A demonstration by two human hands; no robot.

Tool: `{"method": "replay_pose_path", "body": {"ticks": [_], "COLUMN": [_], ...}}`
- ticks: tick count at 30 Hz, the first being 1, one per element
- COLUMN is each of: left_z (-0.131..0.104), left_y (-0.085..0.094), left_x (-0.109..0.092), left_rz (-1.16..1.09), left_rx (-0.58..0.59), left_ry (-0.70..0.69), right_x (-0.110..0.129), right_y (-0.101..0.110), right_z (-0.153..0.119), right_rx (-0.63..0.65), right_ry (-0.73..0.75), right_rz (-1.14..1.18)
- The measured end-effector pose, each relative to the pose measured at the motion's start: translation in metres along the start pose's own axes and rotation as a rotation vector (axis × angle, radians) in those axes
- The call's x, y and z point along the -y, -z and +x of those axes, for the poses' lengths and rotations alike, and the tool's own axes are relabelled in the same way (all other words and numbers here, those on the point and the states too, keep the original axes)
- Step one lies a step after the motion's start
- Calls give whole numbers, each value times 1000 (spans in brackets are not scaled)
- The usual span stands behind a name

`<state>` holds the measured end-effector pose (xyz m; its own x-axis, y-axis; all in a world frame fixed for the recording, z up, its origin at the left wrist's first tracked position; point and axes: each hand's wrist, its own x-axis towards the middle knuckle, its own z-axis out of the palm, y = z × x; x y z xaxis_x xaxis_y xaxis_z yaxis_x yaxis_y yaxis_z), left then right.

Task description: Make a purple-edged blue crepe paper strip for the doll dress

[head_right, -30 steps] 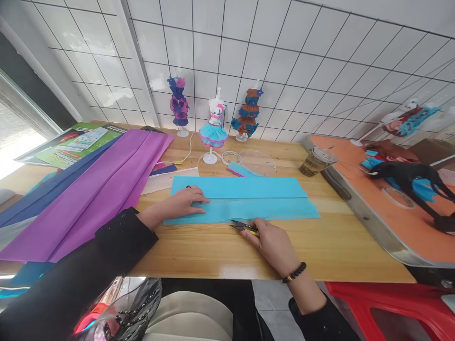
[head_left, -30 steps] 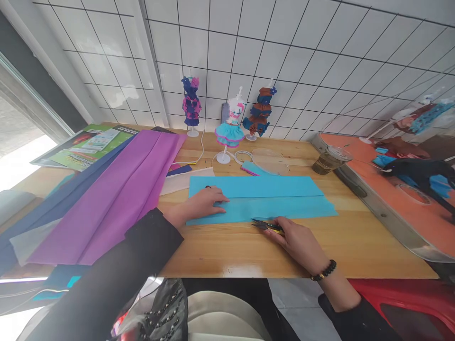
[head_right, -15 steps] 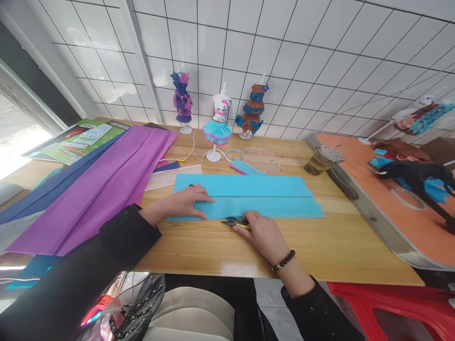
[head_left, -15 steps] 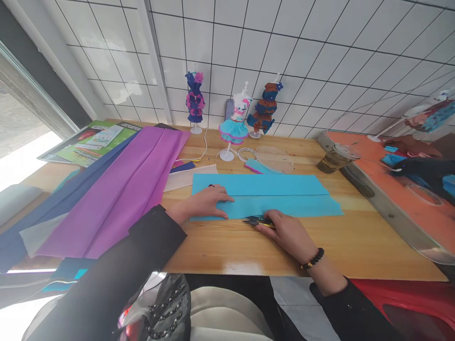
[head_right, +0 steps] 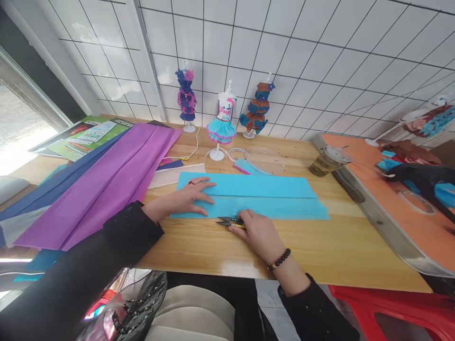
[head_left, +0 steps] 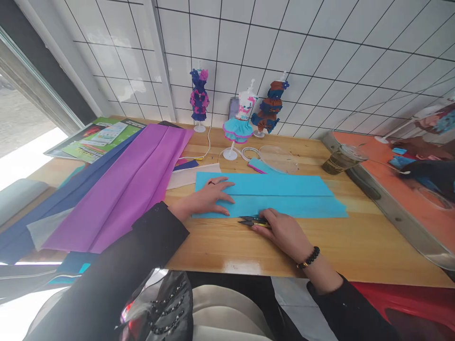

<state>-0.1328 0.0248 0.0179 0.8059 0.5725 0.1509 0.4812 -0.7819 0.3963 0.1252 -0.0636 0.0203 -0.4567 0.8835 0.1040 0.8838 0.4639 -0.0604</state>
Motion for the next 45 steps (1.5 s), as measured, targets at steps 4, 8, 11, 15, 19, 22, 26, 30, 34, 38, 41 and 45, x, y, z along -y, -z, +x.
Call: {"method": "replay_pose_path", "body": {"ticks": [4, 8, 11, 15, 19, 22, 26, 30, 34, 38, 41, 45], "left_z": [-3, -3, -3, -4, -4, -4, -4, -3, -3, -3, -4, -4], "left_y": [-2, -2, -3, -3, -1, 0, -1, -2, -3, -3, -3, -4], "left_x": [4, 6, 7, 7, 6, 5, 5, 6, 7, 8, 8, 8], "left_rz": [-7, -24, -25, -27, -29, -36, -50, -42, -41, -50, -60, -70], "left_rx": [53, 81, 88, 99, 100, 101, 100, 111, 106, 111, 111, 112], "left_ry": [8, -2, 2, 2, -4, -7, 5, 8, 10, 21, 20, 21], "right_x": [3, 5, 5, 6, 7, 7, 7, 6, 6, 5, 5, 4], "right_y": [0, 0, -1, -3, -4, -5, -7, -10, -12, -14, -14, -16], "right_z": [3, 5, 7, 11, 14, 17, 20, 22, 23, 23, 22, 21], "right_rx": [-18, 1, -1, -4, 9, 23, 13, -7, -15, -17, -22, -33], "right_ry": [-23, -34, -10, 24, 42, 50, 76, 96, 99, 100, 104, 110], "right_rz": [26, 33, 47, 61, 46, 25, 5, -4, -14, -9, -6, -22]}}
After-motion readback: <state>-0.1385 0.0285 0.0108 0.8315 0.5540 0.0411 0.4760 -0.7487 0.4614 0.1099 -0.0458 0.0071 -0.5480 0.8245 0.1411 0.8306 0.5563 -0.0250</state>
